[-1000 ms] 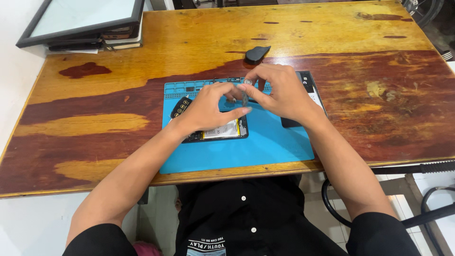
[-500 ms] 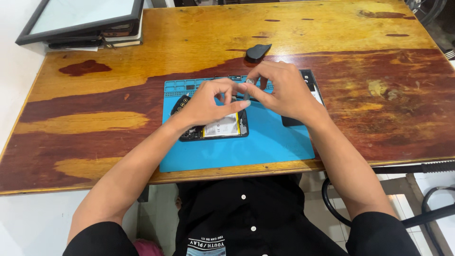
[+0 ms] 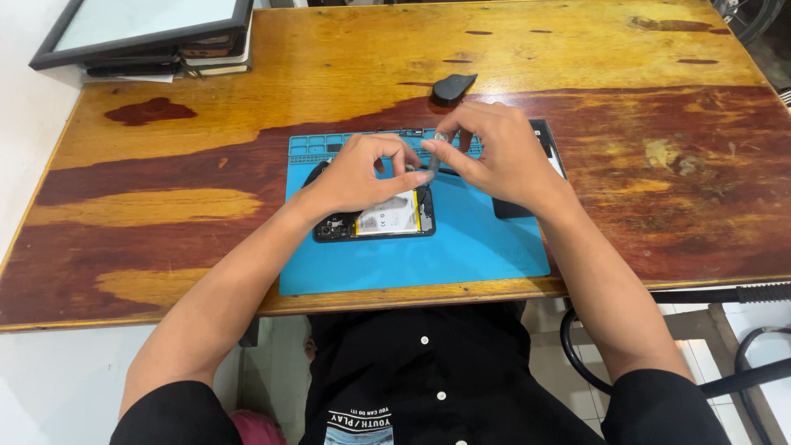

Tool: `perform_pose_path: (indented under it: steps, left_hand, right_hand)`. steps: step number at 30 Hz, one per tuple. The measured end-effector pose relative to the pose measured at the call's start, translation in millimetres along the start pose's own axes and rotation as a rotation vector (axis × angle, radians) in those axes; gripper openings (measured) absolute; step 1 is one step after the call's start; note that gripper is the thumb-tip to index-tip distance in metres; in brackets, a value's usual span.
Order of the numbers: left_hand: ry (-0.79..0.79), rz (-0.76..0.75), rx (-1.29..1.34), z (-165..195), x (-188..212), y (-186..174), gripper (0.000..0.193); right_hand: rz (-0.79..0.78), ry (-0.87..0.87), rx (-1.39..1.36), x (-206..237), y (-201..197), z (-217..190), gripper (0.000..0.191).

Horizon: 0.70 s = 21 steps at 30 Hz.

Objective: The person repairs a disassembled smartphone on a blue mat, unscrewing components with a screwdriver, prying with a spudger, lifting the battery, and using tweezers to handle small internal parts while moving removed screws and parts onto the mat.

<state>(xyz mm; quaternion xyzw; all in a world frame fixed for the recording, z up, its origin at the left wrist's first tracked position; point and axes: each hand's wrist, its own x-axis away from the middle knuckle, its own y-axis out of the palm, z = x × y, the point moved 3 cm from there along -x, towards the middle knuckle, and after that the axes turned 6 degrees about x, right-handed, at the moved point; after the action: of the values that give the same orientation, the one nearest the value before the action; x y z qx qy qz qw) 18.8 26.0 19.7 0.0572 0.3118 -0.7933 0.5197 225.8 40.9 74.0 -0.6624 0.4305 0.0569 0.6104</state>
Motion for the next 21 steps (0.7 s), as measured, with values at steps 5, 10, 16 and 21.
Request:
perform_pose_path:
  steps: [5,10,16,21]
  left_hand:
    - [-0.024,-0.025,-0.046,0,1,-2,0.032]
    - [0.081,-0.118,-0.306,5,3,0,0.03]
    - [0.05,-0.21,-0.437,10,6,7,0.052]
    - [0.028,-0.213,-0.488,11,6,6,0.05]
  right_hand:
    - [-0.001,0.017,-0.01,-1,-2,0,0.021]
    - [0.009,0.006,0.01,0,-2,0,0.022]
    - [0.022,0.008,0.008,-1,-3,-1,0.021]
    - [0.045,0.022,-0.004,-1,-5,-3,0.019]
